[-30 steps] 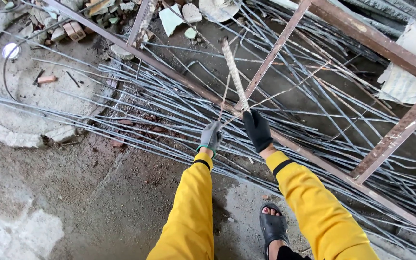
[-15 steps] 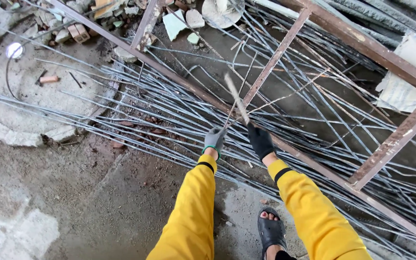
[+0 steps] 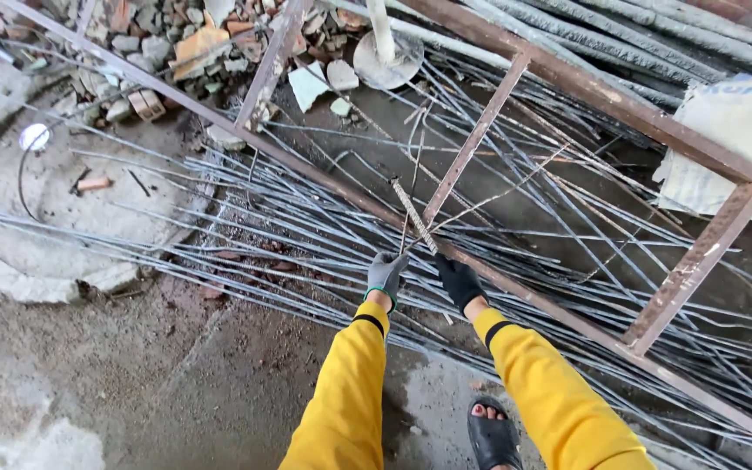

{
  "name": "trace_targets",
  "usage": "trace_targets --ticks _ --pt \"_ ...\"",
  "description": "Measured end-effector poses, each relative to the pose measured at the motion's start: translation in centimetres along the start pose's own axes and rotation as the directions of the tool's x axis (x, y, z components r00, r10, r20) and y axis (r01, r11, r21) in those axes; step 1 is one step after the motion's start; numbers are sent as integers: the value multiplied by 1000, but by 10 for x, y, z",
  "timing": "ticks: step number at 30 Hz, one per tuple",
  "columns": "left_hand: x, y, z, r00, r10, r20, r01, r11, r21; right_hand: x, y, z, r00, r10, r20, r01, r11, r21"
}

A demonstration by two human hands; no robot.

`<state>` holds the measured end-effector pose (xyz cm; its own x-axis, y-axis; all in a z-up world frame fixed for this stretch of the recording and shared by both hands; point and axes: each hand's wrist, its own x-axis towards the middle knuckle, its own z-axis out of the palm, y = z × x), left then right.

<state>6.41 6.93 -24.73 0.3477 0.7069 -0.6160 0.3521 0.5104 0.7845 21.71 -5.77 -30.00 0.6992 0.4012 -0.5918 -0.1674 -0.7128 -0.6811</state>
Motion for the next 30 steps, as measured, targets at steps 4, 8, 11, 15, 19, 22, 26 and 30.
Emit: trace_targets --ticks 4,8,11,15,19,22,26,30 --pt "32 -34 -1 996 -93 -5 92 992 -89 -68 -54 -38 980 -187 -74 182 981 -67" --pt "42 -54 -6 982 -188 33 190 977 -92 -80 -90 -27 884 -438 -162 436 898 -49" --pt "30 -39 -14 980 -196 33 198 977 -79 -86 -93 -24 941 -339 1 336 931 -140" --pt "-8 5 -24 981 -189 37 188 982 18 -28 -8 14 994 22 103 -21 1000 -10" --pt "-13 13 -17 996 -87 21 88 994 -67 -87 -53 -3 982 112 155 -148 958 246" --pt "13 -1 0 1000 -24 -19 19 970 -243 -72 -68 -10 999 4 46 -7 997 72" --pt "-46 59 18 995 91 38 -74 945 -317 -86 -112 -18 970 -230 -82 229 973 -28" --pt "-25 22 46 991 92 93 -54 934 -353 -78 -109 -10 956 -262 -134 272 961 59"
